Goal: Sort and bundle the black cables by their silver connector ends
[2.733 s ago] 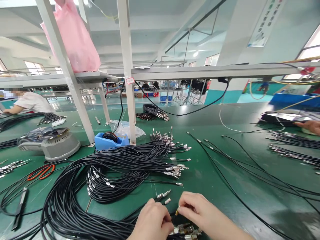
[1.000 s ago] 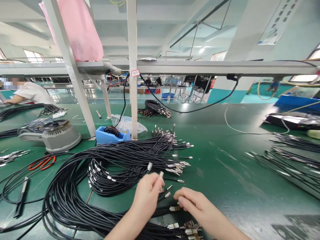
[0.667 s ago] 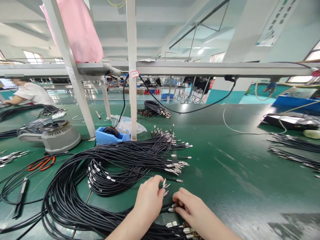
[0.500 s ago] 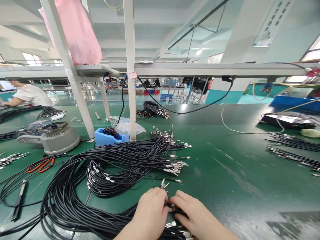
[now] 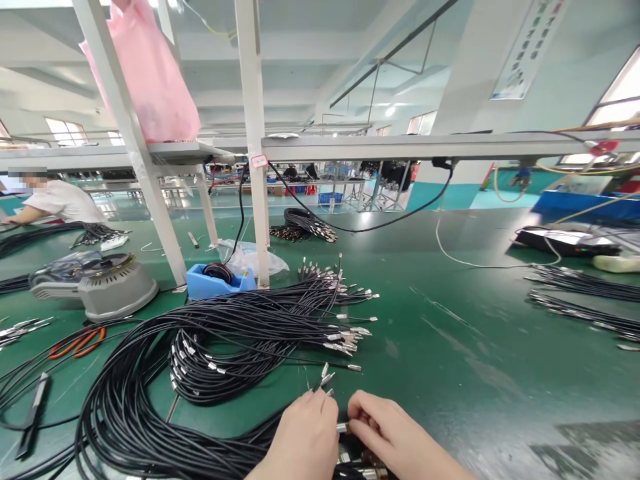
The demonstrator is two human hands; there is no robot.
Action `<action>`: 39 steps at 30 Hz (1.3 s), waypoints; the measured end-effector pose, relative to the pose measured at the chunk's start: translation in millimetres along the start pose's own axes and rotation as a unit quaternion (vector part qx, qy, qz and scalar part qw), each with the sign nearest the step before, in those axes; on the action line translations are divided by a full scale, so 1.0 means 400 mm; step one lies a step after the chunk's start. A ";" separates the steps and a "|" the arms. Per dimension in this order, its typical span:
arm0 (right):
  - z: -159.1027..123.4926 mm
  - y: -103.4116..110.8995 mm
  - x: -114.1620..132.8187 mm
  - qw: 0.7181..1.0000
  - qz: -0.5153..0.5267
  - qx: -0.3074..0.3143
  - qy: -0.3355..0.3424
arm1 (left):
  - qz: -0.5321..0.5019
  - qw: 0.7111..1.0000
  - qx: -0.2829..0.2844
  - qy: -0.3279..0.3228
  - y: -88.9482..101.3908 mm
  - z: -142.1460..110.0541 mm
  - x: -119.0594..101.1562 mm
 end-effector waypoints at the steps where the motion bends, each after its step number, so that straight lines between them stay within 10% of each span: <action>1: -0.004 0.005 0.004 1.000 0.013 0.008 -0.003 | -0.032 0.999 -0.005 0.008 0.000 -0.006 0.004; 16: -0.011 0.015 0.033 0.997 0.017 0.048 0.055 | -0.289 0.955 -0.063 0.014 -0.011 0.010 0.000; 26: 0.010 0.033 -0.026 0.998 -0.063 0.014 -0.022 | -0.190 0.960 -0.163 0.123 0.070 0.022 0.077; 33: 0.011 0.003 -0.060 0.996 -0.091 -0.004 -0.025 | -0.116 0.974 -0.098 0.167 0.035 0.033 0.051; 39: 0.012 0.001 -0.062 0.997 -0.078 -0.006 -0.020 | -0.019 0.999 -0.008 0.035 0.009 0.018 -0.014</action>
Point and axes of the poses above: each hand's wrist, its own z-axis towards the middle knuckle, its own y-axis out of the back of the hand, x = y × z, the point moved 1 cm from there along z, towards the middle knuckle, and after that the axes turned 8 degrees about z, right-handed, at the moved point
